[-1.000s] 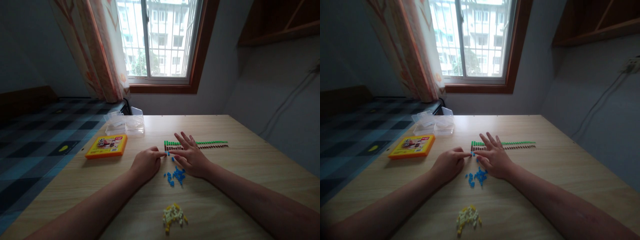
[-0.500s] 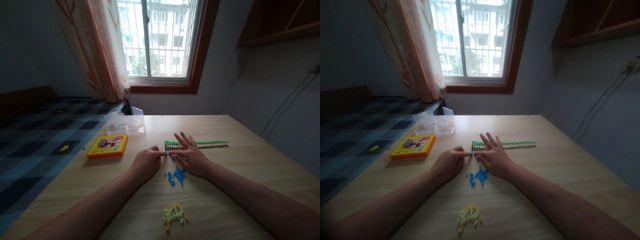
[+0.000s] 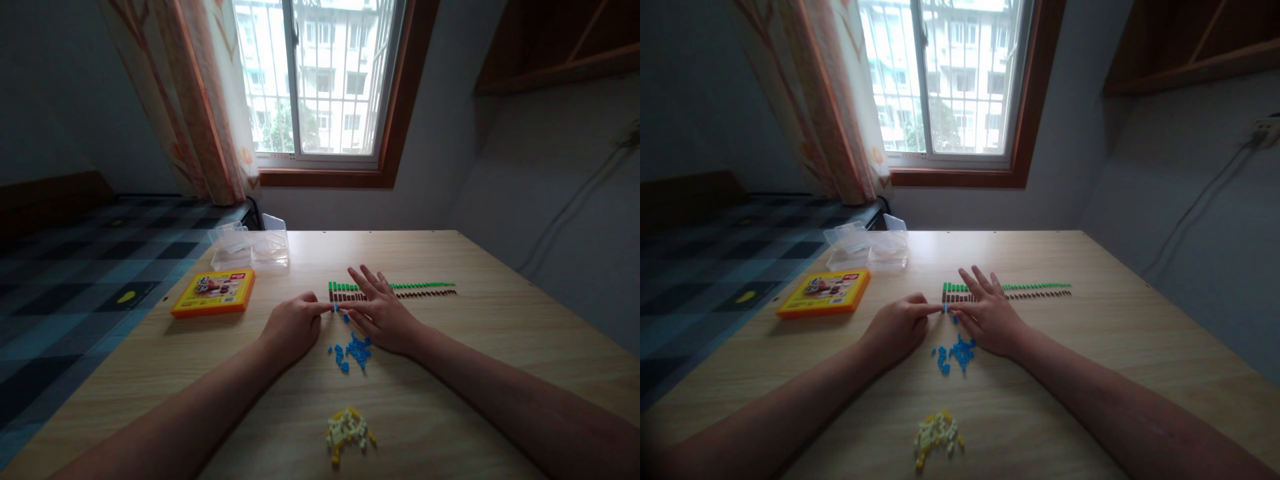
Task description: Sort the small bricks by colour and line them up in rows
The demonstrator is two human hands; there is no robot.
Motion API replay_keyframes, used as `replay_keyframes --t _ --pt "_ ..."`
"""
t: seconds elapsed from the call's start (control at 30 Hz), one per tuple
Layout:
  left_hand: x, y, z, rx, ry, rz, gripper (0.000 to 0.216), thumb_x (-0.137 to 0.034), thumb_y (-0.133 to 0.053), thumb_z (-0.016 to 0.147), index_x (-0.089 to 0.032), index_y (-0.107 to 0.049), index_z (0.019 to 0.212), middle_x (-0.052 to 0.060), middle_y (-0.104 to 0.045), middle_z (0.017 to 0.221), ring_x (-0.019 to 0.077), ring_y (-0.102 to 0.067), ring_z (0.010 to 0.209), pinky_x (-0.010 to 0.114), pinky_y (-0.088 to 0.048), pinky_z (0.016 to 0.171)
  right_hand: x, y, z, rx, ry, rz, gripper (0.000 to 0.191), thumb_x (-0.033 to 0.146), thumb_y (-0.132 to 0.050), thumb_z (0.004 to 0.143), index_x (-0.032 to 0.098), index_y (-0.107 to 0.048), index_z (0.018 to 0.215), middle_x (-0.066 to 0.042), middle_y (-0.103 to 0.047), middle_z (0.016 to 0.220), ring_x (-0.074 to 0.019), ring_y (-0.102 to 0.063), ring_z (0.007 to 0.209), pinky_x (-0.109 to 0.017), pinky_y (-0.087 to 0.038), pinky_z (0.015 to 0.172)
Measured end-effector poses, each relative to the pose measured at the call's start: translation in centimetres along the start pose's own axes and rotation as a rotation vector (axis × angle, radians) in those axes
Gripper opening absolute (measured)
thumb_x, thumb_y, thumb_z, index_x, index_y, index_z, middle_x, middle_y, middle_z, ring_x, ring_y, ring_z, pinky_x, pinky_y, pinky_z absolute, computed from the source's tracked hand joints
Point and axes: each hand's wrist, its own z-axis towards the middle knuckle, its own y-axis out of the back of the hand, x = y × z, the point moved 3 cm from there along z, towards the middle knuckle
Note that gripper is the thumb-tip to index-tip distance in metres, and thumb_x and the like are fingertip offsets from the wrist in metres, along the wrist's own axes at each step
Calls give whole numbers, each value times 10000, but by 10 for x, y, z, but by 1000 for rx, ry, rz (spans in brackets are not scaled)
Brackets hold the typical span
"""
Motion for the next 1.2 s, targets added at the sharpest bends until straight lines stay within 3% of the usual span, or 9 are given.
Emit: replay_keyframes --t 0.37,0.53,0.7,1.2 --pt "0 -2 0 10 -4 28 451 -162 -486 877 -366 -728 1198 19 -715 982 171 -675 781 281 -502 712 0 0 -1 -28 3 13 300 310 -521 984 359 -719 1203 0 -181 1658 -352 -137 1527 -685 -189 1160" --pt "0 -1 0 4 11 8 440 -153 -494 872 -358 -741 1173 17 -717 999 171 -677 791 285 -514 739 1 8 -4 -87 11 72 289 260 -513 956 278 -784 1057 -26 -271 1632 -336 -168 1524 -651 -193 1175" --pt "0 -2 -1 1 9 -7 412 -154 -502 871 -351 -756 1128 10 -721 1007 173 -680 793 298 -522 752 3 12 -7 -64 71 100 258 214 -553 893 269 -804 920 -14 -310 1617 -323 -169 1525 -630 -174 1187" --pt "-1 0 -1 3 -1 8 441 -171 -484 876 -367 -739 1177 17 -717 982 170 -670 779 284 -506 716 -1 4 -2 -84 -7 44 284 267 -531 948 300 -780 1081 -23 -261 1636 -348 -173 1520 -668 -217 1157"
